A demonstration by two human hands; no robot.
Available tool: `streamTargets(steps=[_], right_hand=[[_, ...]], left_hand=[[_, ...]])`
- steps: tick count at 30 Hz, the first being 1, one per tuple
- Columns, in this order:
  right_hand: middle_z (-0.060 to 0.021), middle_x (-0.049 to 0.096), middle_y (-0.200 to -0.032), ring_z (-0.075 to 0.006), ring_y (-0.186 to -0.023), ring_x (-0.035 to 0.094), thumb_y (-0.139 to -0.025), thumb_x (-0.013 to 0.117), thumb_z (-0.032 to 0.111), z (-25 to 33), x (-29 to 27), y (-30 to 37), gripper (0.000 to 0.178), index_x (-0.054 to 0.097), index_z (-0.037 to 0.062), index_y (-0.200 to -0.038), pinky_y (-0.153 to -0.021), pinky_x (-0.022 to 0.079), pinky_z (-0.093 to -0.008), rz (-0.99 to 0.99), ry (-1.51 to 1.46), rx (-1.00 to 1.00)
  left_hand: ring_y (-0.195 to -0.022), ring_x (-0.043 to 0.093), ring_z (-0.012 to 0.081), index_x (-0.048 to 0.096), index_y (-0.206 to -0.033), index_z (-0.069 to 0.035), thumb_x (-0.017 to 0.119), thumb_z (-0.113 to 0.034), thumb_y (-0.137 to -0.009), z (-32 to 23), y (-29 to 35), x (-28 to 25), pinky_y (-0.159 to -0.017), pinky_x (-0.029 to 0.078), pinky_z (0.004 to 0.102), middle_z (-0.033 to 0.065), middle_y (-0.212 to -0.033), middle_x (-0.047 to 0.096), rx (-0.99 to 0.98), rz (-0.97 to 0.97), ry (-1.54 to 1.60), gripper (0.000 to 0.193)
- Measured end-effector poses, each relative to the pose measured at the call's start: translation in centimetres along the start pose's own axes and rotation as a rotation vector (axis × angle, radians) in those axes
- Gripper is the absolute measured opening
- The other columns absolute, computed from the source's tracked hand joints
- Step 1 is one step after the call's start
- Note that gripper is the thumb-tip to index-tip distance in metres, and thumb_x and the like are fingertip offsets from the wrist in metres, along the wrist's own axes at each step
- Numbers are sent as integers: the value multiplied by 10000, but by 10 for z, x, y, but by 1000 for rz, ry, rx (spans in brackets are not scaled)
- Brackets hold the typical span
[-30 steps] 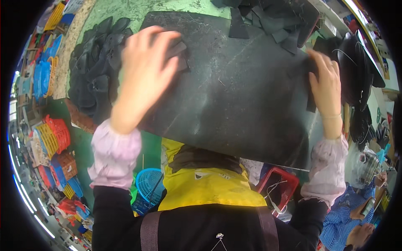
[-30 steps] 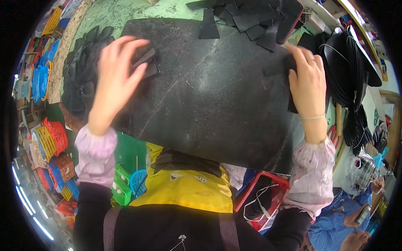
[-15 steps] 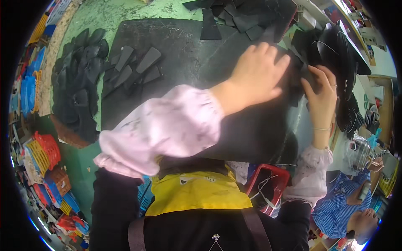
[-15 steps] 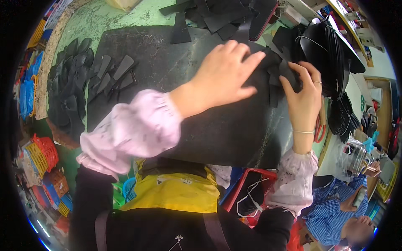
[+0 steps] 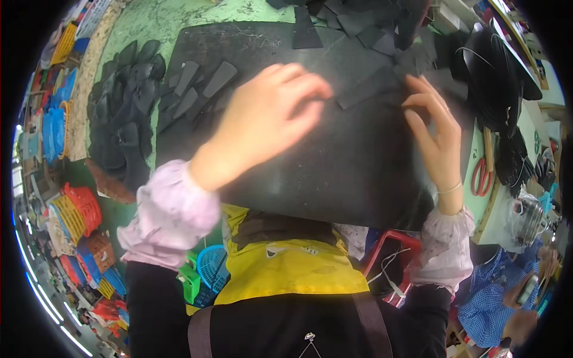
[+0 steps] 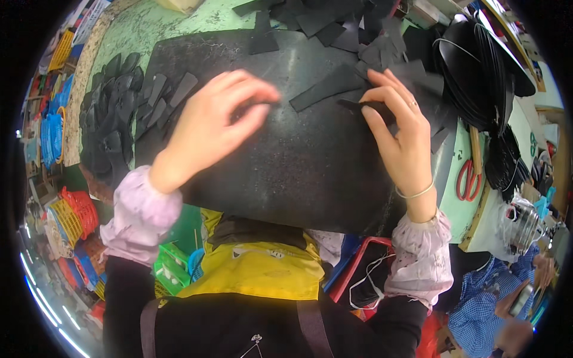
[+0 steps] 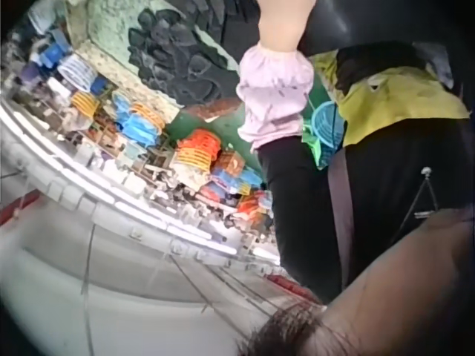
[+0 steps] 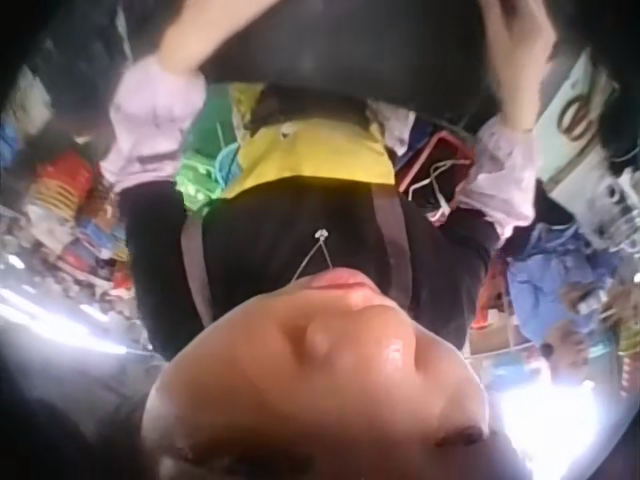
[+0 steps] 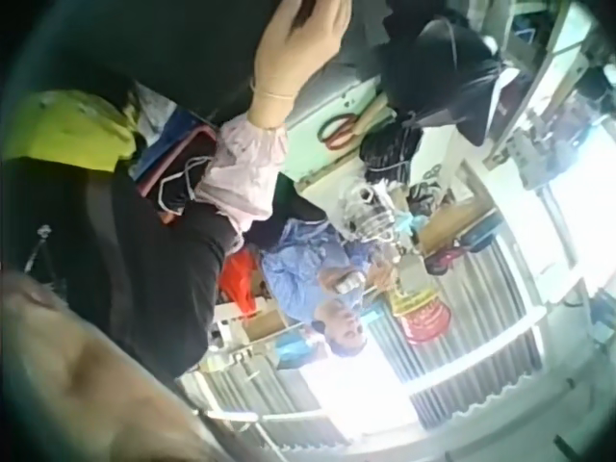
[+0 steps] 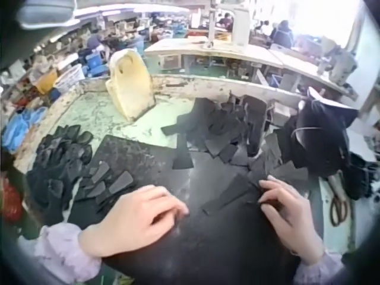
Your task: Picking up small black components and placing them onto a larger black base material on a workbench
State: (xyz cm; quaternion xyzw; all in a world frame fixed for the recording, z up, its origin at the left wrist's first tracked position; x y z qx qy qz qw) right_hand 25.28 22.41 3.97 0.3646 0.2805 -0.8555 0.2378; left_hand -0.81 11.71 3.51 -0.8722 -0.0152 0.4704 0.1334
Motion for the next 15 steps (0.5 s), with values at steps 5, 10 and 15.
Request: streamTargets(steps=[5,10,15], right_hand=[[-110,696,-1310,-174,-1157,624,-903,718,56,-2,-16,-22,172,733,1,-1066,-1011,465,-312,-10,-301,139],[1,679,-1030,-39,-824,617,-964,710,50,10,-24,-7,185,728,7,-1143,-737,489,-178,-194,-413,327],[-27,661,-1042,-54,-735,600,-886,770,29,12,27,4,341,695,66,-1216,-631,505,-223,48,-492,430]], left_hand=[[-1065,659,278,700,-1119,-126,732,-206,-858,-25,-44,49,-852,558,419,57,-1062,687,60,-159,-178,274],[-846,698,286,706,-1126,-109,667,-109,-847,-11,-43,38,-738,570,424,93,-920,706,75,-126,-111,282],[-758,637,226,727,-1111,-100,643,-61,-856,19,10,-19,-730,518,347,59,-826,664,-248,147,255,271]])
Point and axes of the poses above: each hand's wrist, its own y-axis away from the middle knuckle, its own x-axis out of the palm, z = x × y, the point moved 2 cm from there along -y, towards the middle knuckle
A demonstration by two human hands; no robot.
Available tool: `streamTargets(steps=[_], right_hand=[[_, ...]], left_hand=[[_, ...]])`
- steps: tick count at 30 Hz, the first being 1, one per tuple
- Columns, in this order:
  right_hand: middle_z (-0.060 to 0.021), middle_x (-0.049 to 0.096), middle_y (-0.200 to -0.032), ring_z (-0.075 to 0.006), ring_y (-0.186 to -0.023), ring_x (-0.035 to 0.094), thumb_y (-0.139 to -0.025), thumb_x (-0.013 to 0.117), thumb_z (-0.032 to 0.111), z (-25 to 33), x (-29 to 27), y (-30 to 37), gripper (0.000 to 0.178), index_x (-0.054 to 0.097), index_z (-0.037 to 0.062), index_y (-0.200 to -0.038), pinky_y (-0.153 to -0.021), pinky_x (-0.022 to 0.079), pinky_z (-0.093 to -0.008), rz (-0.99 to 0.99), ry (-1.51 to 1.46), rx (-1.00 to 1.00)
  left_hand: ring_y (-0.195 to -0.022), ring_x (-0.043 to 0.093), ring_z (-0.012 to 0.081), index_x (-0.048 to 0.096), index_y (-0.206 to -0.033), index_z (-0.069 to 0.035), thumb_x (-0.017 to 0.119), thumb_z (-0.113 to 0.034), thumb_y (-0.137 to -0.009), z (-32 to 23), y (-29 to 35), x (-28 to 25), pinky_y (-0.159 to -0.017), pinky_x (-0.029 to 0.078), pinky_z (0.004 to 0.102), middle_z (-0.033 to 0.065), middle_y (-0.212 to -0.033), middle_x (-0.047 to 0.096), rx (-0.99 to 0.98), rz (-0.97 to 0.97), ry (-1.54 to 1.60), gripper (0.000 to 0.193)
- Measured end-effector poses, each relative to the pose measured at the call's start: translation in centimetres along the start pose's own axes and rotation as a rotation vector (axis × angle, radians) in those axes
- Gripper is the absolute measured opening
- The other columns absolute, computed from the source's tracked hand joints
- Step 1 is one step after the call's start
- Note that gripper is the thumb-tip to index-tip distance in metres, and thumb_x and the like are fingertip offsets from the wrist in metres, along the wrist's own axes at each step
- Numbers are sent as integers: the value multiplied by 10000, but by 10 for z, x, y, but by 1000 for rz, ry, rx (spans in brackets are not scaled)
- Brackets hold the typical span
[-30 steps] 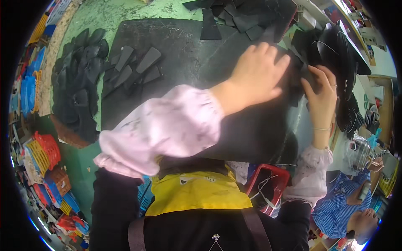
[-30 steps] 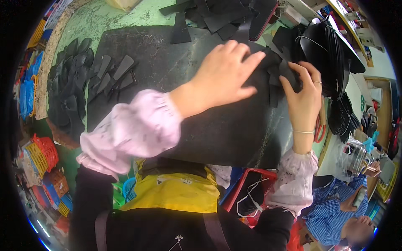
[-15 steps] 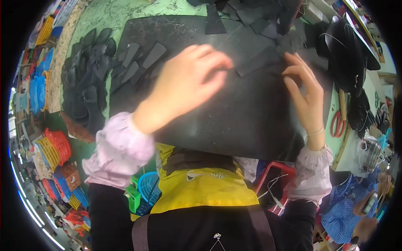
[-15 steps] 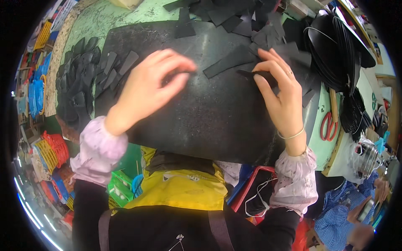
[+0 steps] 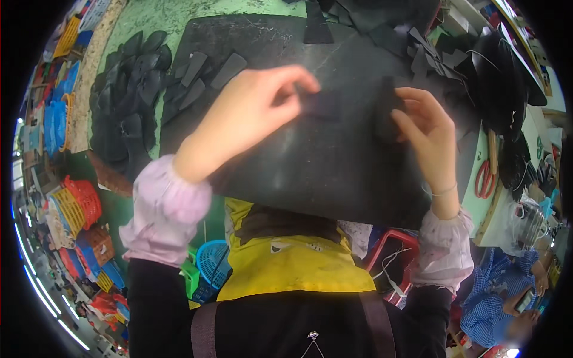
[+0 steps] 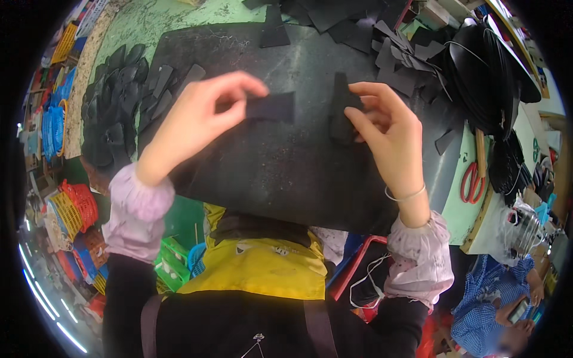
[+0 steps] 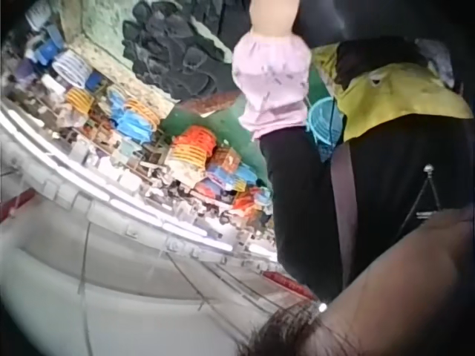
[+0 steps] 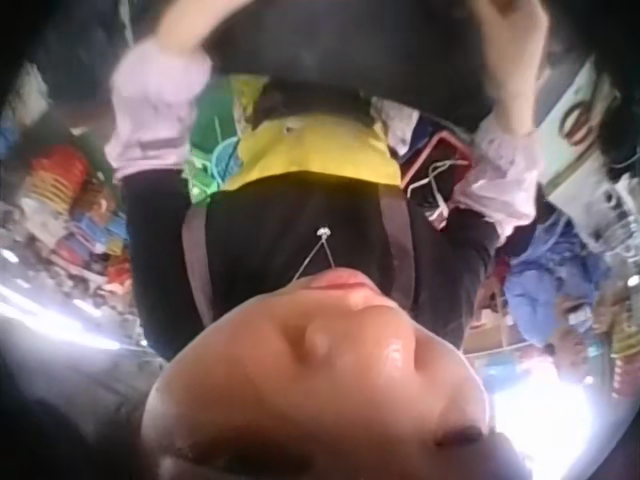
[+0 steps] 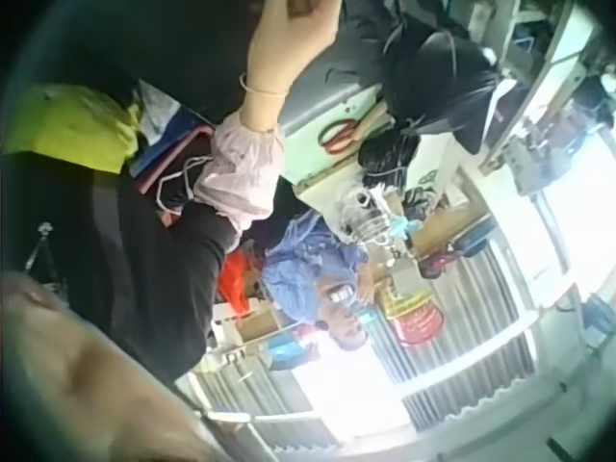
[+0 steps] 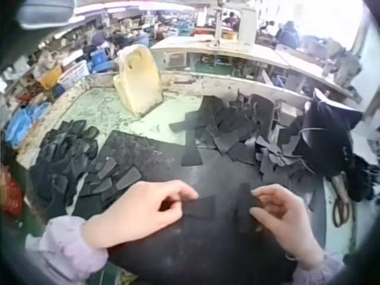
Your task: Picking up small black components and placing them onto a larger black base material on a workbench
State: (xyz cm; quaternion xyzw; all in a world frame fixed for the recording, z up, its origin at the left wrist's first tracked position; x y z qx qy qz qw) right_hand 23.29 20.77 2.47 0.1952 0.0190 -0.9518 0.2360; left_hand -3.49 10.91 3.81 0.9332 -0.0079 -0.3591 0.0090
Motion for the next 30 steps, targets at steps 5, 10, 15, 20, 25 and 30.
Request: streamTargets(steps=[5,10,15,20,25,30], right_hand=[[-32,659,-1093,-98,-731,582,-806,795,13,16,6,-5,395,722,98,-1185,-657,505,-255,-215,547,-400],[-26,658,-1035,-130,-720,560,-790,793,7,11,3,-6,303,713,69,-1075,-651,489,-267,-49,480,-245],[-21,651,-979,-118,-720,554,-807,783,-6,15,5,-9,232,664,38,-1001,-671,487,-267,6,597,-384],[-35,681,-975,-93,-873,650,-940,715,1,15,-32,11,169,683,3,-1107,-756,540,-232,-227,19,-106],[-69,703,-1011,-114,-916,673,-964,688,9,3,-37,23,132,684,-33,-1089,-770,560,-252,-138,-160,25],[-102,724,-1055,-108,-914,658,-933,658,-43,22,3,22,39,647,-58,-967,-810,540,-252,161,11,50]], left_hand=[[-1055,580,251,747,-1117,-140,745,-95,-833,-6,40,4,-910,502,379,54,-1091,624,210,-178,-323,288],[-1117,575,283,723,-1192,-145,740,-89,-837,-12,19,31,-957,503,416,82,-1185,611,309,-151,-238,360],[-1186,558,296,625,-1318,-54,720,-95,-838,-28,-21,77,-1019,462,410,115,-1248,612,447,-177,-317,490],[-1186,544,310,638,-1286,-93,759,-139,-817,-26,-6,53,-1010,454,430,114,-1227,598,410,-219,-334,486],[-1118,541,308,677,-1220,-130,801,-117,-778,1,43,20,-987,447,440,86,-1160,583,233,-173,-323,460],[-1088,559,297,738,-1124,-123,770,-30,-763,-3,71,32,-955,468,428,67,-1134,598,261,-171,-259,374]])
Point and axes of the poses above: each hand's wrist, its own y-axis away from the middle knuckle, its own x-axis out of the palm, z = x × y, the point moved 2 cm from there along -y, towards the middle knuckle
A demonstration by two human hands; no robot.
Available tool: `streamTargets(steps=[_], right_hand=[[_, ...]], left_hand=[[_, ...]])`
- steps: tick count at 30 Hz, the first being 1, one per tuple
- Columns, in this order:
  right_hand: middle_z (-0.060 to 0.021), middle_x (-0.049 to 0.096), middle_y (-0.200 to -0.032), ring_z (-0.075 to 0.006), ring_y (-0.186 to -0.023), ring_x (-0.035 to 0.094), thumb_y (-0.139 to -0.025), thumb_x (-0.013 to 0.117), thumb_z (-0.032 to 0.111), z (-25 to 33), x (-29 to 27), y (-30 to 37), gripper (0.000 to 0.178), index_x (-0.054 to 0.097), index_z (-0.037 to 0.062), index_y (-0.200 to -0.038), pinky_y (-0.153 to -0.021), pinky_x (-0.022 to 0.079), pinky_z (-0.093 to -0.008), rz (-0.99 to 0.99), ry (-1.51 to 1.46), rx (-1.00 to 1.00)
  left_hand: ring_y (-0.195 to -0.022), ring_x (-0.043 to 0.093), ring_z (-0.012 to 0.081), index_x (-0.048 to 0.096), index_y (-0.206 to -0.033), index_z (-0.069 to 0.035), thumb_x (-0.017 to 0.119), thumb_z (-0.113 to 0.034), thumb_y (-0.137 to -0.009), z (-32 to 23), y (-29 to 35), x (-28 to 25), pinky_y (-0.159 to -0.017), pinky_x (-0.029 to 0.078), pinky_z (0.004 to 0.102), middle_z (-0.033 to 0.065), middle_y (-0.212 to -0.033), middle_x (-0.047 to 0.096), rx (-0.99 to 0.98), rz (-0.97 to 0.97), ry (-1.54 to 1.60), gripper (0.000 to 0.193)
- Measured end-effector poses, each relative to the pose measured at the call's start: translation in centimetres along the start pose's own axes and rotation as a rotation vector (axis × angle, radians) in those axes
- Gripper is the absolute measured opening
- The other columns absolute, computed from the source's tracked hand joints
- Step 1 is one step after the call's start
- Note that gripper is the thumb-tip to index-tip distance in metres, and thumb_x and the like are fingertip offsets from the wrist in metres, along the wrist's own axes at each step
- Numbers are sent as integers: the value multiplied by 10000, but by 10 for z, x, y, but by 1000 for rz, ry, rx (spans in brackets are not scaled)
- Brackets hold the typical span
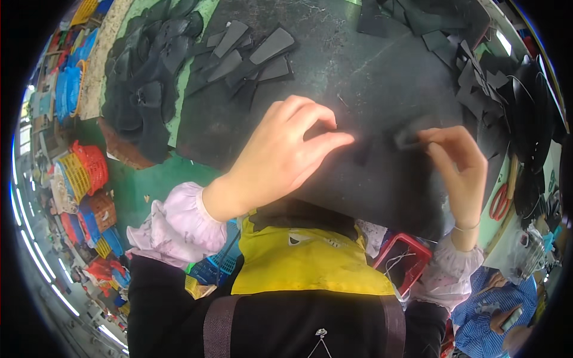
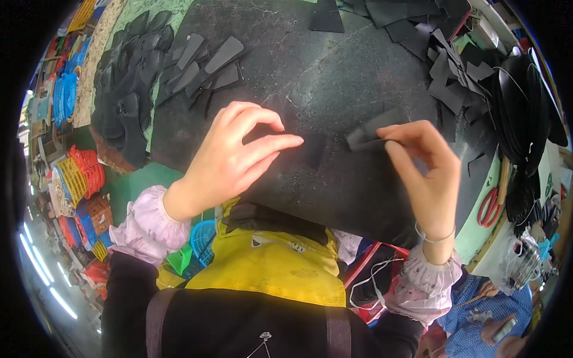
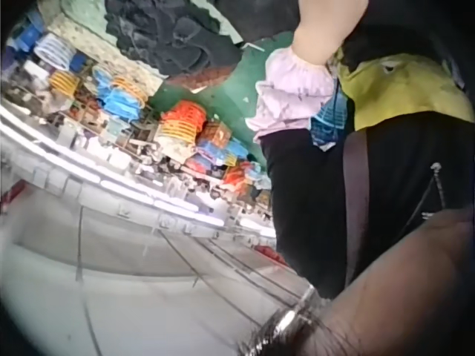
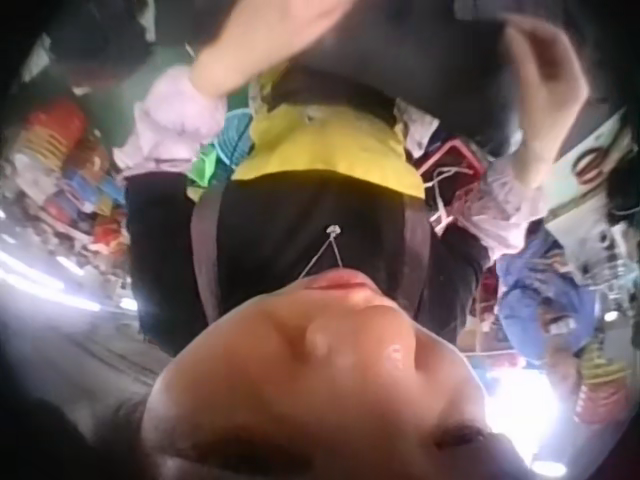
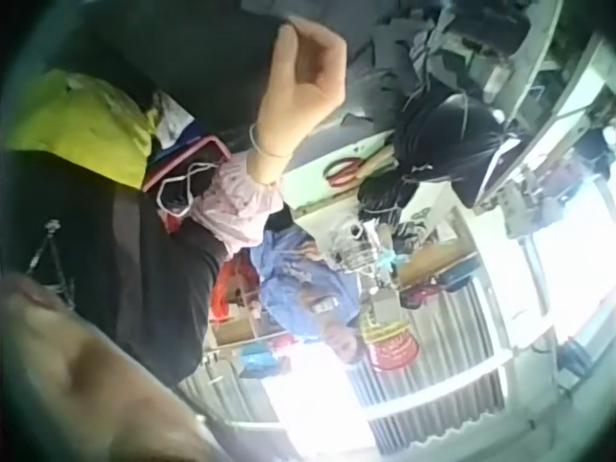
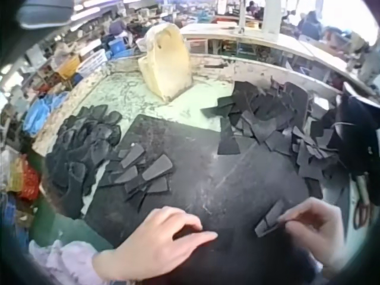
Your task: Picking up small black components and placing them onto a larger black base material on a workbench
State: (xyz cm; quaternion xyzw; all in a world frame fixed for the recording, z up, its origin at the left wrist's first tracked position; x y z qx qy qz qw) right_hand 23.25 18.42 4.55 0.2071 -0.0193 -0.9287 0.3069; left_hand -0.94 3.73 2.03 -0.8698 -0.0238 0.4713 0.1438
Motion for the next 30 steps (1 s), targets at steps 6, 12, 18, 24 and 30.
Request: streamTargets(steps=[6,12,18,24,30], right_hand=[[-183,714,-1127,-217,-1094,651,-835,677,-16,21,-6,5,118,632,-40,-941,-1003,465,-312,267,9,-1],[-98,720,-969,-128,-898,670,-868,733,-39,17,12,17,97,702,-20,-958,-813,525,-263,192,-126,112],[-31,723,-735,-68,-654,668,-894,772,38,14,69,2,74,721,-13,-910,-602,526,-207,165,-74,233],[-43,735,-742,-69,-664,684,-896,771,50,13,68,-1,88,718,-19,-901,-612,533,-209,220,-2,210],[-71,700,-768,-231,-679,709,-824,796,70,20,70,-4,176,704,48,-973,-623,552,-305,204,513,-15]], left_hand=[[-1070,572,308,761,-1083,-133,749,12,-729,-2,15,-6,-931,484,439,68,-1135,620,-4,11,22,382],[-1183,584,338,748,-1089,-127,711,31,-708,-13,35,-3,-981,515,444,96,-1237,624,44,15,177,413],[-1212,589,360,703,-1042,-95,730,18,-706,-5,43,5,-987,548,450,109,-1248,593,41,45,164,355],[-1182,614,356,676,-1028,-79,735,22,-745,-6,44,5,-972,559,441,118,-1269,599,42,-9,183,306],[-1164,626,357,655,-1089,-56,733,21,-766,-10,42,8,-972,561,435,138,-1371,608,120,-32,43,341]])
Point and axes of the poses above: each hand's wrist, its own y-axis away from the middle knuckle, its own x-axis out of the palm, z = x × y, the point moved 2 cm from there along -y, towards the middle knuckle
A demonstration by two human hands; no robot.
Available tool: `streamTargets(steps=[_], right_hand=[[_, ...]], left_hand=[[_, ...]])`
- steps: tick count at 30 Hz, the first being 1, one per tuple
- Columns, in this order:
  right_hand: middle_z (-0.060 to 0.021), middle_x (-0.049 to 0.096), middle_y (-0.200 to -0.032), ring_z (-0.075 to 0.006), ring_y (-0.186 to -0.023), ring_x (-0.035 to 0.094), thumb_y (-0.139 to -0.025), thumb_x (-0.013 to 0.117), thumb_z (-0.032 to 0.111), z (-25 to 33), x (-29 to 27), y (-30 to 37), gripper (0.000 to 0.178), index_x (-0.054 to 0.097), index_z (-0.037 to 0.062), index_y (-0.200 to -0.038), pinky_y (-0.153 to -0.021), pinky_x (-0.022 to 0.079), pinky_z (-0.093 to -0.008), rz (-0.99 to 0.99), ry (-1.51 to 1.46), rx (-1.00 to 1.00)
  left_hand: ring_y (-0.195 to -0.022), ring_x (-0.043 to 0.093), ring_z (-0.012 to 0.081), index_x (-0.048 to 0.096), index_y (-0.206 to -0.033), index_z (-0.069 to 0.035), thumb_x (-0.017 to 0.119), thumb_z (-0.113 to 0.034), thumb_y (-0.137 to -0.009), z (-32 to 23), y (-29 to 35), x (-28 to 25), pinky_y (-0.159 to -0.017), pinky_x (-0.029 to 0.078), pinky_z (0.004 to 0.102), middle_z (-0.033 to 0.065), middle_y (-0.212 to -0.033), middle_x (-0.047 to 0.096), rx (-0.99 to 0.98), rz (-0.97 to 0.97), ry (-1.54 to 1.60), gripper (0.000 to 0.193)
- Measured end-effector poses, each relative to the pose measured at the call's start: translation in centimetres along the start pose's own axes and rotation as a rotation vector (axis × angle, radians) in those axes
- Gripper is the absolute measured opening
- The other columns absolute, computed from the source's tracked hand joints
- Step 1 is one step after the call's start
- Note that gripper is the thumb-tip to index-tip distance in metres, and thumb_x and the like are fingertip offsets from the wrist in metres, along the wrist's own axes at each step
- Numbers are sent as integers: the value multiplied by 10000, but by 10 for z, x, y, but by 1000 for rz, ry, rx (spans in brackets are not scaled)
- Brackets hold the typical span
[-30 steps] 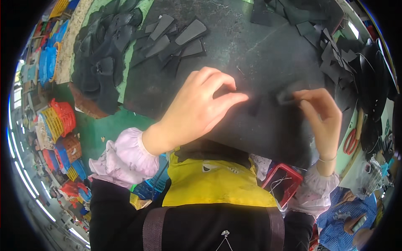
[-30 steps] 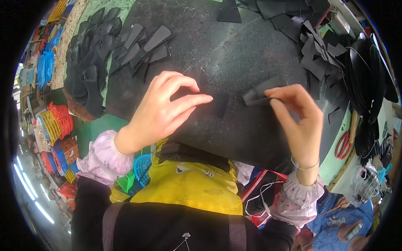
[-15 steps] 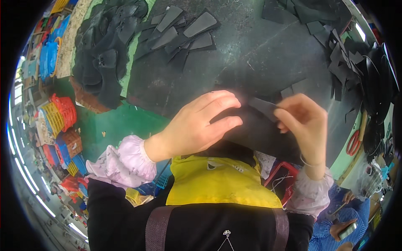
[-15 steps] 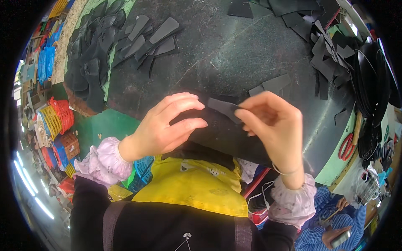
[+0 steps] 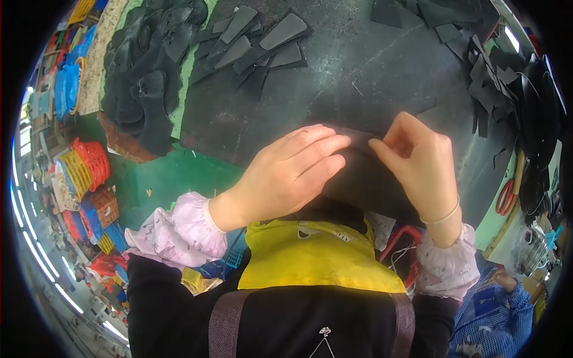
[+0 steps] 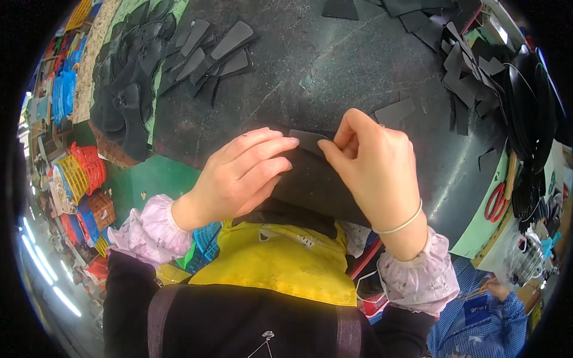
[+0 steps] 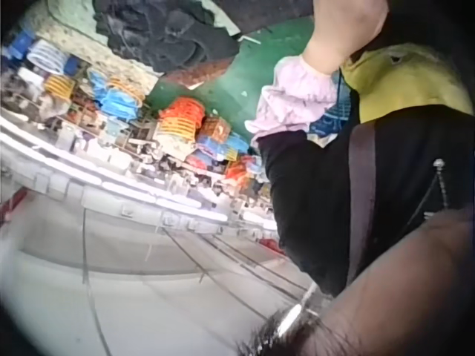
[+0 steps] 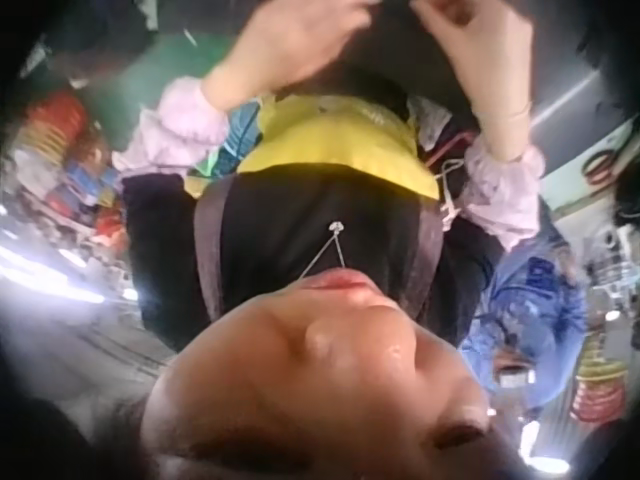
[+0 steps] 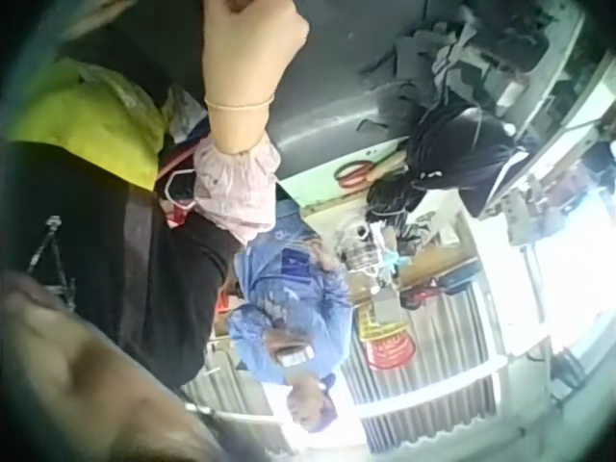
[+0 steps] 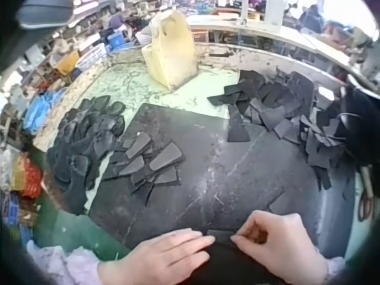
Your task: Picking up small black components and placing them onto a larger black base material on a workbench
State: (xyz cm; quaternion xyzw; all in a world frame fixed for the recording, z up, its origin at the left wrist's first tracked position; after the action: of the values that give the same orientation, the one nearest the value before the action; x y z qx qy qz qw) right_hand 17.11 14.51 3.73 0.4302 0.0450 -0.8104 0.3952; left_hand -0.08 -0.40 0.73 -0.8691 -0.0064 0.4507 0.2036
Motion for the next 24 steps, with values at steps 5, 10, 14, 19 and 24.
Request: streamTargets(steps=[5,10,14,19,24], right_hand=[[-90,636,-988,-296,-935,693,-764,804,65,13,7,11,368,618,112,-1078,-767,569,-395,-140,68,-270],[-108,661,-954,-280,-865,705,-816,745,-15,-4,-12,8,263,680,74,-1055,-742,561,-363,-76,-139,-301],[-85,680,-1108,-286,-887,672,-819,698,-70,-25,-42,2,271,715,66,-1053,-773,549,-354,-279,-6,-257],[-53,669,-1043,-271,-916,648,-771,746,-49,-52,-56,-9,278,701,56,-1024,-778,537,-360,-170,95,-293],[-48,667,-916,-232,-824,641,-757,783,-13,-49,-56,-11,256,708,54,-992,-742,530,-350,-310,138,-444]], left_hand=[[-1151,579,348,661,-1072,-78,777,-61,-770,3,-21,4,-976,492,454,113,-1285,591,-128,-43,-23,323],[-1161,528,356,657,-1060,-97,789,-166,-806,14,-31,-20,-1013,425,464,117,-1213,572,-232,66,-141,294],[-1236,505,368,665,-1157,-98,726,-203,-881,55,-42,-71,-1067,401,463,140,-1297,570,-311,-44,-486,302],[-1322,498,368,631,-1330,-140,618,-10,-847,84,-122,-41,-1118,401,483,161,-1394,569,46,-102,-288,501],[-1262,509,378,643,-1230,-124,634,-27,-819,123,-183,-2,-1065,434,502,147,-1273,622,316,-69,-289,422]])
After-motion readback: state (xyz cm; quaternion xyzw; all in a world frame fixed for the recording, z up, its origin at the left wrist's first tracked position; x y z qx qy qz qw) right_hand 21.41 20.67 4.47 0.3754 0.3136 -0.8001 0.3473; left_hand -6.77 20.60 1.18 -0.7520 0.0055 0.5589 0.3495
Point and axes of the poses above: each hand's wrist, its own y-axis away from the middle knuckle, its own x-axis out of the palm, z = x × y, the point moved 2 cm from there along -y, towards the middle knuckle
